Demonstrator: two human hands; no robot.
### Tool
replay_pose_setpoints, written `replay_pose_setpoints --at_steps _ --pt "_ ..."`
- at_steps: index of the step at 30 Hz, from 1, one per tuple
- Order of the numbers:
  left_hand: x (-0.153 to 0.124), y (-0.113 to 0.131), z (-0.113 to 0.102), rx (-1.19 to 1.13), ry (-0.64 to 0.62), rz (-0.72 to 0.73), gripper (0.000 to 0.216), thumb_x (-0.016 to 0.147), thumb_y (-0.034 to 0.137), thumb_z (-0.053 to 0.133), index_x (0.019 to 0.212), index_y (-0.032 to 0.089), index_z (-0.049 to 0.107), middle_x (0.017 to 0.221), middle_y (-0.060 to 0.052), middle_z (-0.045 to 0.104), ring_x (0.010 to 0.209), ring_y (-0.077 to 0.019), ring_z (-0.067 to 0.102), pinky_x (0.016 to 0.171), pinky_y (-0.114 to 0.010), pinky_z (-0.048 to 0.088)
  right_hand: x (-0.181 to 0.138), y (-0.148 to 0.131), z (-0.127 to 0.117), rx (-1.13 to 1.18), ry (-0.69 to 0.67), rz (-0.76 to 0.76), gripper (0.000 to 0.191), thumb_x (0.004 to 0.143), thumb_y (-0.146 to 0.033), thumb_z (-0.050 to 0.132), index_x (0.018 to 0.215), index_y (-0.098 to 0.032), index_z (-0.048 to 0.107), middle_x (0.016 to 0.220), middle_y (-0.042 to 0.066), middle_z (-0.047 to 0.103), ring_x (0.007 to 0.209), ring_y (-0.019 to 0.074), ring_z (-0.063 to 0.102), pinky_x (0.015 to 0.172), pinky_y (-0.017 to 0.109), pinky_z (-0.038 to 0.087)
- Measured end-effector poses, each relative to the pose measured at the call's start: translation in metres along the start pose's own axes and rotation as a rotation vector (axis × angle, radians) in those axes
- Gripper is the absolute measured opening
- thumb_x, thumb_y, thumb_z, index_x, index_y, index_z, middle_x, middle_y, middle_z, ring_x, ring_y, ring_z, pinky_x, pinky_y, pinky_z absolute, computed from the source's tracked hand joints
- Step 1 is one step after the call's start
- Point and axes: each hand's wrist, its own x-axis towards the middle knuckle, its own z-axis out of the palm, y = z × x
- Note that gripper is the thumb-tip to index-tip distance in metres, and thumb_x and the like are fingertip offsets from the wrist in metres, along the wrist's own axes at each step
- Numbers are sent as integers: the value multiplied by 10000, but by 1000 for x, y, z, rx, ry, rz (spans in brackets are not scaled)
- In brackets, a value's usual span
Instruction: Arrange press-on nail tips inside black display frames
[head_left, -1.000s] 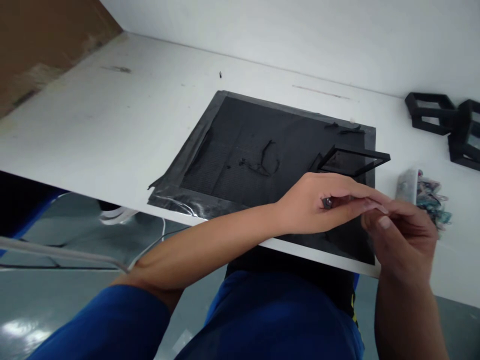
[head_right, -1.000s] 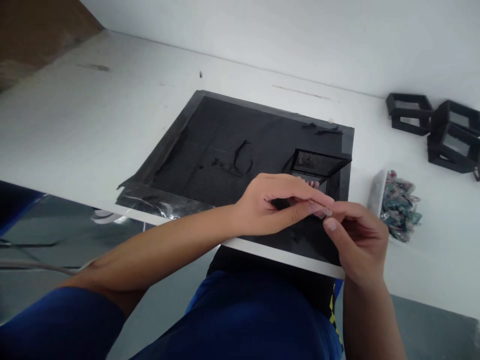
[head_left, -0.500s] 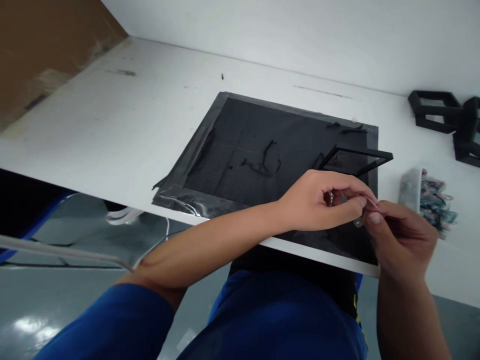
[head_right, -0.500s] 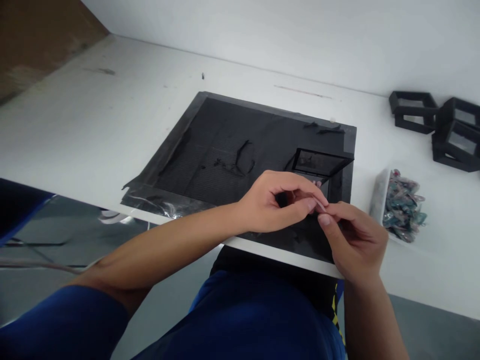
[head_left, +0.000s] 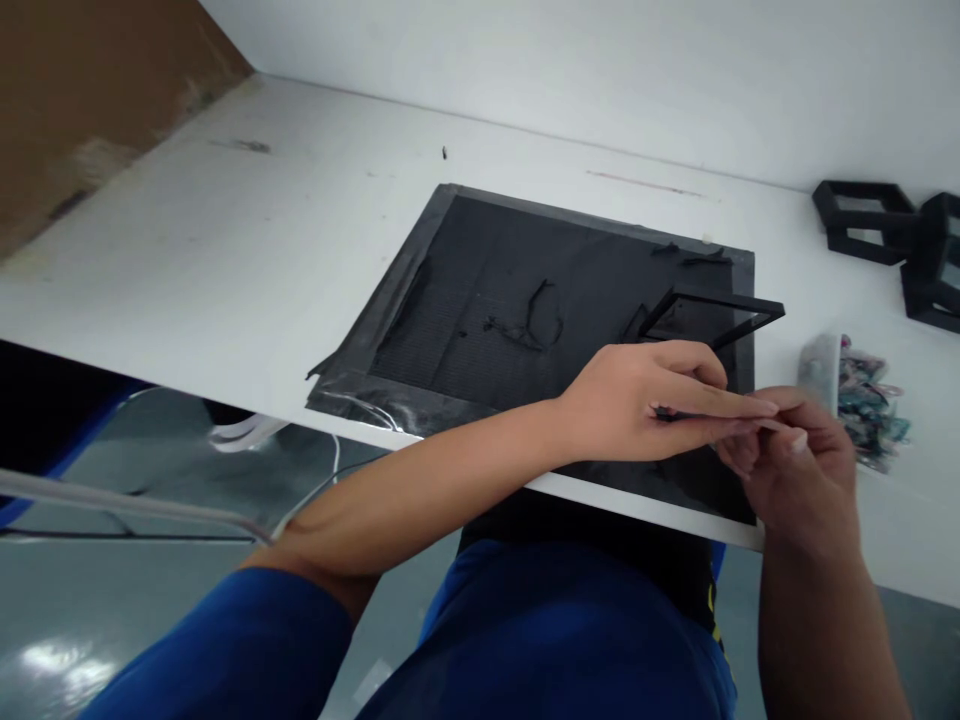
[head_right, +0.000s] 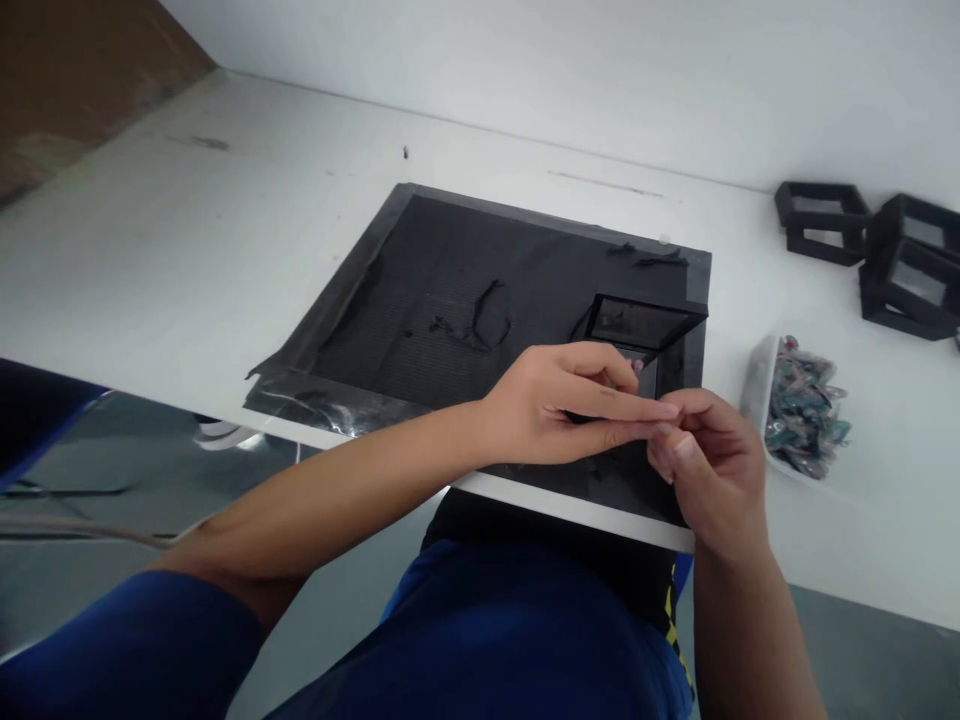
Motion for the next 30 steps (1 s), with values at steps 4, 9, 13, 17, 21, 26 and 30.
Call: replay_pose_setpoints --at_steps 4,9,13,17,21,26,30 --pt "0 -2 -3 71 3 8 198 961 323 608 973 283 802 865 -5 631 712 -36 560 648 -164 452 -2 -2 -1 18 -89 48 310 878 -477 691 1071 -239 737 587 -35 465 475 86 400 414 235 307" --pt "2 0 -6 135 49 40 189 957 294 603 963 245 785 838 -1 619 745 -50 601 675 -172 487 -3 -2 -2 -41 -97 39 309 884 -431 690 1150 -279 732 602 -43 446 488 83 395 437 237 308" --pt "6 10 -13 128 102 -3 221 872 142 607 1067 191 699 904 -6 656 790 -73 618 710 -187 511 -2 0 -1 -202 43 -39 300 870 -315 724 1161 -244 731 645 -35 489 564 86 448 530 258 366" --pt "7 15 -17 119 234 -77 309 822 118 541 1111 196 614 828 14 613 662 -73 530 666 -210 501 0 6 1 -602 335 -280 472 765 -170 806 1223 -238 713 636 -63 513 560 69 449 570 254 379" --pt "6 13 -17 191 225 -40 278 826 109 514 1068 191 625 836 10 639 694 -75 563 678 -208 499 0 11 0 -955 242 -248 438 826 -295 759 1256 -258 685 622 -72 483 530 75 411 561 261 396" --pt "7 10 -16 241 170 47 304 774 62 501 1017 166 651 784 33 643 664 -51 575 631 -177 471 3 9 -3 -1072 4 -195 344 877 -389 687 1195 -257 691 723 -31 548 591 93 461 568 259 407" --pt "7 10 -16 259 167 30 277 795 96 509 1013 175 661 799 37 654 658 -41 582 607 -170 460 4 7 -5 -1099 -54 -229 285 898 -394 657 1117 -222 715 718 -16 532 610 99 466 564 257 390"
